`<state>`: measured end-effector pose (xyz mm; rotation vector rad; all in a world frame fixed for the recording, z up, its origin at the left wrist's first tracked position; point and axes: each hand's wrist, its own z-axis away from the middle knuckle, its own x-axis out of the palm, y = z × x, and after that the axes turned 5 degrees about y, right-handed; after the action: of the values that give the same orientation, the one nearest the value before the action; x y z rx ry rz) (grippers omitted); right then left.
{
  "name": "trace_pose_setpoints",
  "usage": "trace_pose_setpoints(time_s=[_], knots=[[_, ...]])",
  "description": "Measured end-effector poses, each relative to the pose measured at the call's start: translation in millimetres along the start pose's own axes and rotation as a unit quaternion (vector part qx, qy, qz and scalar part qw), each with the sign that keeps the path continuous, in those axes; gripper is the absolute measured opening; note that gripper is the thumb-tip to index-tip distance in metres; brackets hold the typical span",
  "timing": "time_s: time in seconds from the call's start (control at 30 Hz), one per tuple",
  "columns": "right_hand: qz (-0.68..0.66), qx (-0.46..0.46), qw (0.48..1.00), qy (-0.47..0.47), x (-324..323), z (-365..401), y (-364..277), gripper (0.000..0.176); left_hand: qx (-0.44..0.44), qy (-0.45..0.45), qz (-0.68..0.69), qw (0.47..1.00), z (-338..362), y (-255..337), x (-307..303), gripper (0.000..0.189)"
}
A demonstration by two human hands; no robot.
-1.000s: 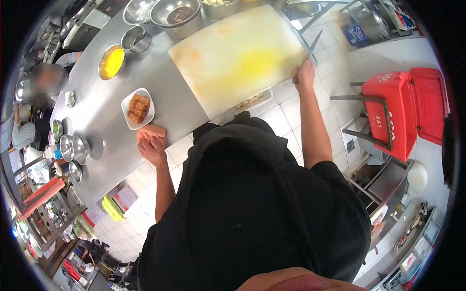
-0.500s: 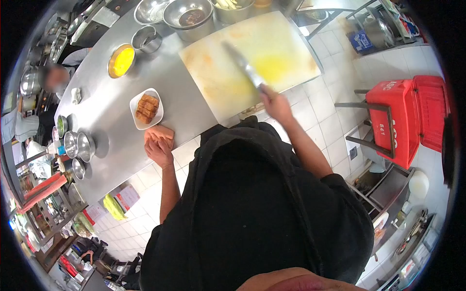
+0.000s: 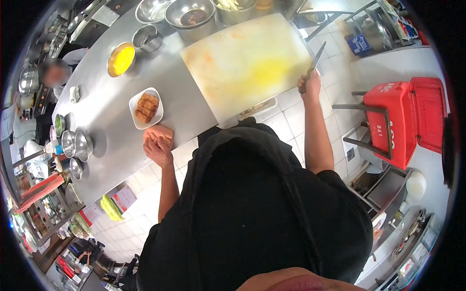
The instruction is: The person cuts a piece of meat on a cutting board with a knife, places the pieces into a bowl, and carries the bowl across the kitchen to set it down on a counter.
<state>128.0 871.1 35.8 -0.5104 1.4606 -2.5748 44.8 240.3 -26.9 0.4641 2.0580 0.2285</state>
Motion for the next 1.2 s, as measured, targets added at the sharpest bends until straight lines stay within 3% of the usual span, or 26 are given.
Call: trace_pose_setpoints(time_s=[0.13,0.17,0.23,0.27,0.37,0.47,0.73,0.9,1.03,1.2], knots=[[0.322,-0.109,0.94,-0.016,24,65,-1,0.036,-0.013,-0.01,0.0,1.0,-3,4,-3,0.048],[0.358,-0.292,0.884,-0.069,18,59,23,0.037,-0.016,-0.016,-0.002,1.0,-3,6,-3,0.048],[0.405,-0.461,0.773,-0.164,25,77,42,0.039,-0.017,-0.009,0.003,1.0,-3,9,-3,0.048],[0.428,-0.458,0.751,-0.209,29,92,47,0.04,-0.018,-0.005,0.005,1.0,-3,10,-2,0.048],[0.437,-0.107,0.85,-0.275,61,120,42,0.043,-0.002,0.008,-0.005,1.0,-2,7,-2,0.048],[0.287,0.081,0.905,-0.302,79,112,22,0.044,-0.012,-0.003,-0.003,1.0,-3,6,-2,0.047],[0.192,0.141,0.934,-0.267,80,83,-22,0.04,-0.016,0.004,0.011,1.0,-1,7,-2,0.047],[0.175,0.086,0.965,-0.177,67,109,-12,0.041,-0.03,-0.005,0.005,1.0,-1,7,-1,0.051],[0.206,0.123,0.944,-0.228,74,129,-7,0.041,-0.019,0.003,0.007,1.0,-2,7,2,0.052],[0.053,0.253,0.921,-0.291,98,113,-3,0.027,-0.043,-0.017,-0.003,0.999,-1,8,-1,0.053]])
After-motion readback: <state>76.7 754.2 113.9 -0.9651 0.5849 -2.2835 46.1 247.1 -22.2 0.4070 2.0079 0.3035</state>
